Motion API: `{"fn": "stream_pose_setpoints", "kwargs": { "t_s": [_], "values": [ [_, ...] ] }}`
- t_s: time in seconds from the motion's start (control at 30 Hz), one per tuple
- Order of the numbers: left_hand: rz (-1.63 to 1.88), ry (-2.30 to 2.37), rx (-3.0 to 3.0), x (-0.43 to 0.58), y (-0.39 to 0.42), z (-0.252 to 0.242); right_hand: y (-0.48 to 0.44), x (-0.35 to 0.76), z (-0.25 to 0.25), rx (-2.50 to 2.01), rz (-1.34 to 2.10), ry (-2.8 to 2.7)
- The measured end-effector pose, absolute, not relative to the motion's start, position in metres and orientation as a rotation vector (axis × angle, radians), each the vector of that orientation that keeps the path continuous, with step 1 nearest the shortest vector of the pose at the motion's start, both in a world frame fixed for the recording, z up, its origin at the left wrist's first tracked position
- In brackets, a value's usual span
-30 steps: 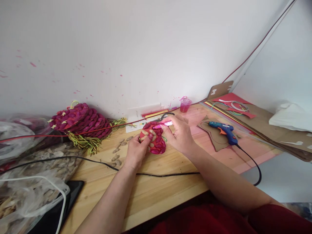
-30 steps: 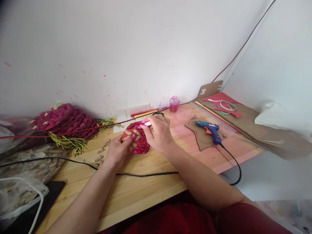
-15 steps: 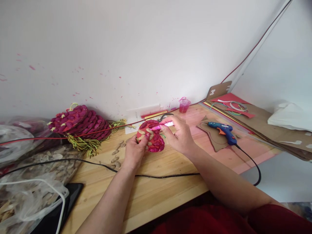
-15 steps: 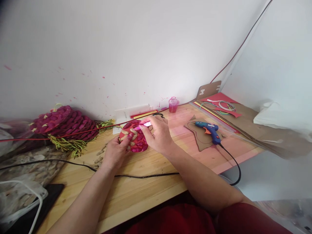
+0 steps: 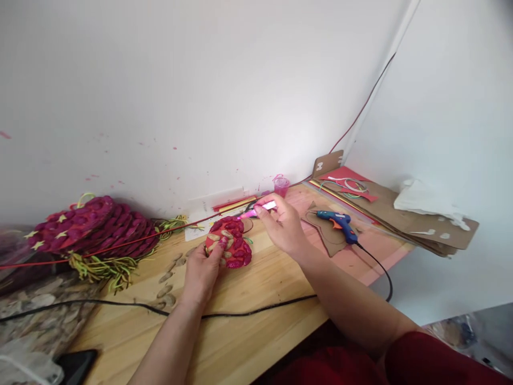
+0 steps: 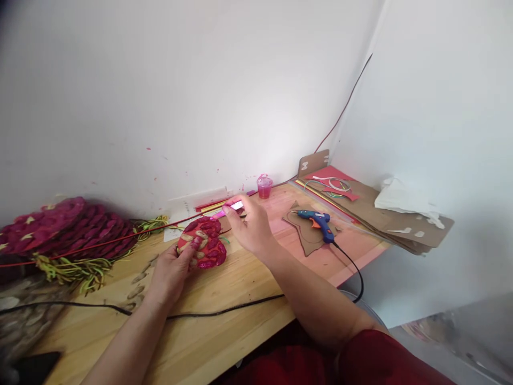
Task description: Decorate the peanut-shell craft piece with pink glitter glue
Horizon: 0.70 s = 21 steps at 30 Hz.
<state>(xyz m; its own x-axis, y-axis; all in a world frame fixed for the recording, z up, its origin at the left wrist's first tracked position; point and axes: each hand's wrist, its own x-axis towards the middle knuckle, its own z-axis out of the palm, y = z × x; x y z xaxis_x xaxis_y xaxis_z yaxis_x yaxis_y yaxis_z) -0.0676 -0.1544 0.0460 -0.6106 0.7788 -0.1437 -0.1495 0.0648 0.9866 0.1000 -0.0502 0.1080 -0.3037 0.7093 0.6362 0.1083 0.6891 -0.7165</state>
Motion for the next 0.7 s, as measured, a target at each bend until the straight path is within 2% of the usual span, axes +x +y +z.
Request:
{"fn": "stream_pose_setpoints", "kwargs": {
  "t_s": [0.17,0.33,0.43,0.7],
  "values": [
    [1.626,1.662,0.647,-0.066,-0.154,0.047,-0.003,0.126,0.142,-0.781,0.398,-1.882],
    [1.615,1.622,0.634,-0.064,-0.153,0.046,0.076,0.14,0.166,-1.362,0.046,-2.009],
    [1.612,1.609,0.64,-0.063,-0.153,0.046,0.11,0.139,0.161,-1.581,0.022,-2.053],
    [1.538,1.671,0.752,-0.064,-0.156,0.046,0.133,0.118,0.134,-1.762,0.08,-2.15]
  ]
}}
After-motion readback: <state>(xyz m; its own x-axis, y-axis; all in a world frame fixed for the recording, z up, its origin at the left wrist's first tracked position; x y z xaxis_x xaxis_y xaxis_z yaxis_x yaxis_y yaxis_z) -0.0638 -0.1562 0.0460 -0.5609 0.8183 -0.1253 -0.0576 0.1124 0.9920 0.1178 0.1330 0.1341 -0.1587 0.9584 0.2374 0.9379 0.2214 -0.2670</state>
